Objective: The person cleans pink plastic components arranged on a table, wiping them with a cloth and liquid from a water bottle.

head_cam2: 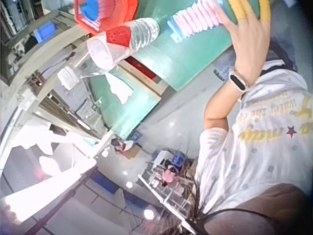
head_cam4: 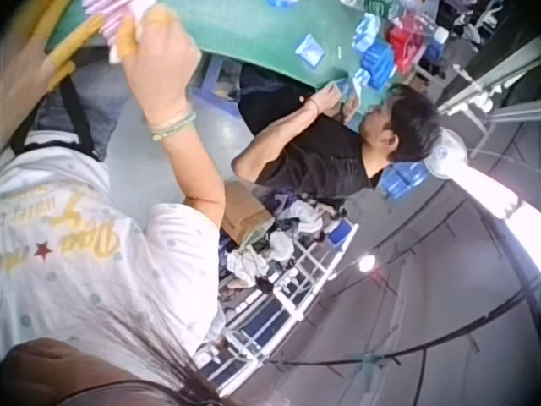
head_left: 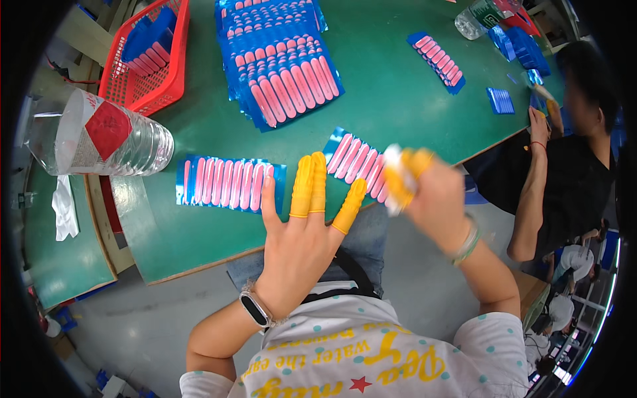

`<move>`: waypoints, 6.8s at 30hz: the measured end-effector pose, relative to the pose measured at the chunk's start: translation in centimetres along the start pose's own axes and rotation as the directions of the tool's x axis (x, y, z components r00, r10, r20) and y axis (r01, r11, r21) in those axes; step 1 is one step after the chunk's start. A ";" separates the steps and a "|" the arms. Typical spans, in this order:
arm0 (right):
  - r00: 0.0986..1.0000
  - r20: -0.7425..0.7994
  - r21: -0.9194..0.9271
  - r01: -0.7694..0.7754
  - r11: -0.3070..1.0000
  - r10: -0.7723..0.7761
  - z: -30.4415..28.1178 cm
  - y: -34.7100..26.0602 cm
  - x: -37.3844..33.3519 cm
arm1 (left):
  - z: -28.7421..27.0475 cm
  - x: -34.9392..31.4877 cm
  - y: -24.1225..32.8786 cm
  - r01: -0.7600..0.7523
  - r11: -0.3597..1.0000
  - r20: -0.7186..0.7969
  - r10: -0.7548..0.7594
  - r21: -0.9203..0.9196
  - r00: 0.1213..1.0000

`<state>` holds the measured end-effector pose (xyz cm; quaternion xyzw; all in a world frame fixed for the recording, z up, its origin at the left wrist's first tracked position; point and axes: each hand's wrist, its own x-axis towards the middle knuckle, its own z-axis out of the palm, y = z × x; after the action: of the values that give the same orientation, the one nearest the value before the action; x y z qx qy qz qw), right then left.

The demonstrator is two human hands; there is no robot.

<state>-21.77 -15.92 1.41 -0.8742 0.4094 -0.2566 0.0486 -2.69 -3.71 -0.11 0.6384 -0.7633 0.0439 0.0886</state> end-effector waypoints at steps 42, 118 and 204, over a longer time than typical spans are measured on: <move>0.955 -0.021 0.696 -0.199 0.689 0.297 -0.3 -0.2 1.7 | -2.4 1.3 -0.3 0.061 0.986 0.047 -0.055 -0.153 0.997; 0.947 -0.165 0.755 -0.058 0.653 0.276 1.7 -1.6 -5.1 | -3.7 -2.0 -4.8 0.448 0.890 -0.189 -0.427 0.089 0.884; 0.992 0.129 0.008 -0.020 1.000 0.018 -1.2 2.4 2.8 | -0.2 1.3 1.2 0.070 0.995 0.021 -0.069 -0.069 0.997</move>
<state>-22.48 -19.41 2.91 -0.8847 0.4126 -0.2010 0.0812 -4.05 -4.72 0.39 0.6614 -0.7425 0.0082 0.1053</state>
